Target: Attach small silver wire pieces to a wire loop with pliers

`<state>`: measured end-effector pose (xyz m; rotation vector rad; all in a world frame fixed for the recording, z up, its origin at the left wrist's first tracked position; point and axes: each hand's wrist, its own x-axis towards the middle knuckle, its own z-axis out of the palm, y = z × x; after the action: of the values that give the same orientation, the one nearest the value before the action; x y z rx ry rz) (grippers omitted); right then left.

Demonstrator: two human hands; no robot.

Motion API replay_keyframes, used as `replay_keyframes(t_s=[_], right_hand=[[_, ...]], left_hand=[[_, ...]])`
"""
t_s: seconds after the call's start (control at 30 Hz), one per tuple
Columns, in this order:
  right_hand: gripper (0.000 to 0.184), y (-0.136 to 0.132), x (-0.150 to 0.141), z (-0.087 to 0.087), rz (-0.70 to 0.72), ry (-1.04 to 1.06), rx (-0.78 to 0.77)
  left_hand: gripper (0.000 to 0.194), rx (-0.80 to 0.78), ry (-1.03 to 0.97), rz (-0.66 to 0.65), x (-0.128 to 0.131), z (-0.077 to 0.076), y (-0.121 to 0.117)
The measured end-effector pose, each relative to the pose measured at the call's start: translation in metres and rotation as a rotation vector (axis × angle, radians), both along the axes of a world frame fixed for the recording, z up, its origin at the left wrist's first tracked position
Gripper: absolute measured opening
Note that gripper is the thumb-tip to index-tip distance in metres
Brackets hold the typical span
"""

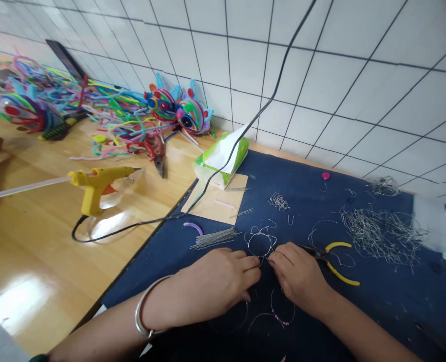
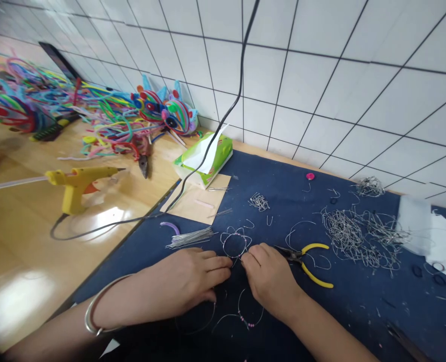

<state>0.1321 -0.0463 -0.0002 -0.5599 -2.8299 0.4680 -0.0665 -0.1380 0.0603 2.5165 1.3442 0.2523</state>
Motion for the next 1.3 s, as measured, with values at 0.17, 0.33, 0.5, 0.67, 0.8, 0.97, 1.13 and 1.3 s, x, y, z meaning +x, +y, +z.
replay_keyframes(t_s=[0.17, 0.33, 0.5, 0.67, 0.8, 0.97, 1.13, 1.3], right_hand=[[0.017, 0.001, 0.001, 0.0, -0.006, 0.001, 0.016], [0.015, 0.001, 0.001, 0.002, -0.018, 0.024, 0.046], [0.016, -0.001, 0.0, 0.003, -0.049, 0.023, 0.056], [0.016, -0.002, -0.001, 0.0, -0.1, 0.041, 0.065], [0.016, -0.004, -0.003, -0.001, -0.129, 0.052, 0.078], [0.017, -0.006, -0.004, -0.001, -0.154, 0.052, 0.089], [0.018, -0.006, -0.004, 0.0, -0.17, 0.056, 0.096], [0.018, -0.007, -0.006, 0.0, -0.194, 0.057, 0.102]], left_hand=[[0.019, 0.005, 0.001, 0.094, -0.013, -0.002, 0.01], [0.017, -0.021, 0.037, 0.114, -0.017, -0.008, 0.015], [0.016, -0.022, 0.041, 0.103, -0.014, -0.009, 0.014], [0.016, 0.004, 0.009, 0.081, -0.013, -0.008, 0.013], [0.016, 0.006, -0.005, 0.082, -0.01, -0.007, 0.013], [0.018, -0.003, -0.02, 0.087, -0.005, -0.007, 0.011], [0.02, -0.018, -0.052, 0.077, -0.003, -0.007, 0.011], [0.023, -0.059, -0.066, 0.093, -0.003, -0.006, 0.014]])
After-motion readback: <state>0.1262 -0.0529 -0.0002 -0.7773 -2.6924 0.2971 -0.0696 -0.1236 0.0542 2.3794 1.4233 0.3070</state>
